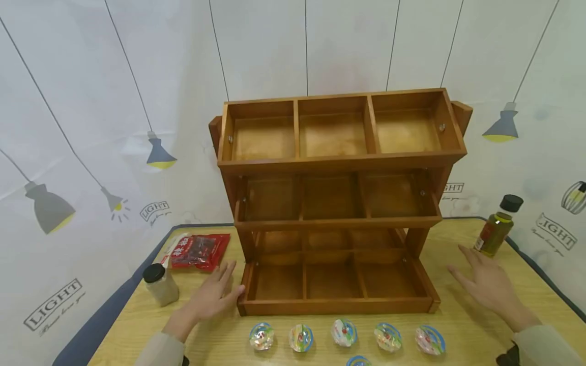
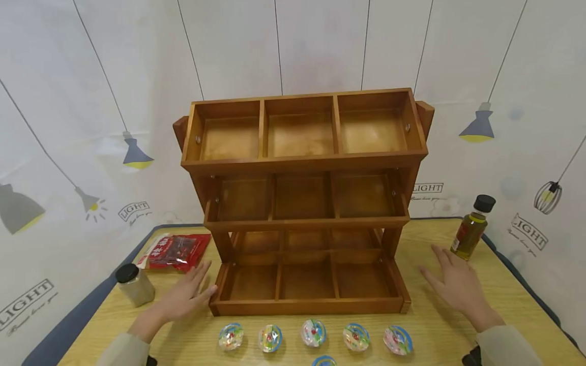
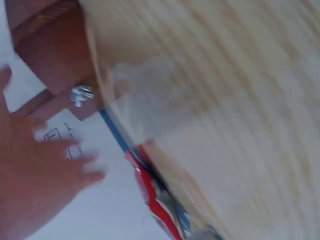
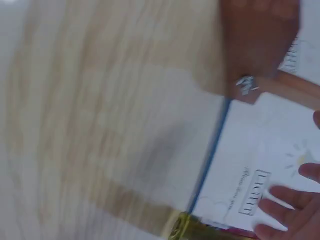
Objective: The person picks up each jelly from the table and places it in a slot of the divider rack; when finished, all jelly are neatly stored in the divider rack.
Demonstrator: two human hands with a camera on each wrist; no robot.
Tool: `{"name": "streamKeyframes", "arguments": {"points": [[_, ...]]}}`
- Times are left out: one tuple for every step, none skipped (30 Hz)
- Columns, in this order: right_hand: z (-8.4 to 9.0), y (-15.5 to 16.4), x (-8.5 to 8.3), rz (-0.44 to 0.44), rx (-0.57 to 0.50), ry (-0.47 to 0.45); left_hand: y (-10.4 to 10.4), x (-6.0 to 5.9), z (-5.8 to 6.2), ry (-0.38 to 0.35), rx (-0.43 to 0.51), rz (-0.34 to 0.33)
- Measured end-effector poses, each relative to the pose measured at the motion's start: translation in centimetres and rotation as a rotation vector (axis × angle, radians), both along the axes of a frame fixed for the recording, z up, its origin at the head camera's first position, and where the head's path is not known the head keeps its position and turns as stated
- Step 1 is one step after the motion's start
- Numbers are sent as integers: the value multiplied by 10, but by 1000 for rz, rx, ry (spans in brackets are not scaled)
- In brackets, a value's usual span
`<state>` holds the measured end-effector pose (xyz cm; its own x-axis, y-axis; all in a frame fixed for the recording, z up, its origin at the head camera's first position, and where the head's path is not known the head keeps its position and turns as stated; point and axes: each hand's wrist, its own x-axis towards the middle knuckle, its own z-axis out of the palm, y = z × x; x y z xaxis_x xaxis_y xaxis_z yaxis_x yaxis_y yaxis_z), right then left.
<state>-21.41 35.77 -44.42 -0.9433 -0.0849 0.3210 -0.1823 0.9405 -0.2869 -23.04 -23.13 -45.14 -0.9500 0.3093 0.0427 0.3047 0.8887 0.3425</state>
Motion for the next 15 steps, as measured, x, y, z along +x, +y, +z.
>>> {"name": "streamKeyframes", "arguments": {"points": [[2,-2,2,3,-39,-1,2,2,1,-64,44,-29],[5,-5,5,14,-83,-6,3,3,2,-132,87,-54],[8,-8,9,28,-131,-20,5,4,2,-188,118,-73],[9,-10,14,45,-174,-29,6,4,2,-233,134,-87],[8,-11,19,77,-213,-37,8,4,2,-261,141,-99],[7,-13,23,128,-247,-41,9,4,3,-283,142,-106],[5,-14,28,193,-274,-71,10,3,2,-292,137,-111],[3,-14,32,272,-303,-121,11,3,2,-296,130,-112],[0,-15,36,362,-330,-170,12,2,2,-297,126,-111],[-4,-16,39,452,-364,-230,12,2,2,-297,121,-110],[-7,-17,43,537,-403,-299,12,2,2,-294,117,-108],[-9,-19,45,604,-433,-371,13,1,2,-295,113,-108],[-12,-21,48,643,-448,-434,13,1,2,-296,113,-107],[-14,-23,50,673,-459,-475,13,1,1,-299,115,-106],[-16,-26,52,684,-460,-499,13,1,1,-302,118,-107]]}}
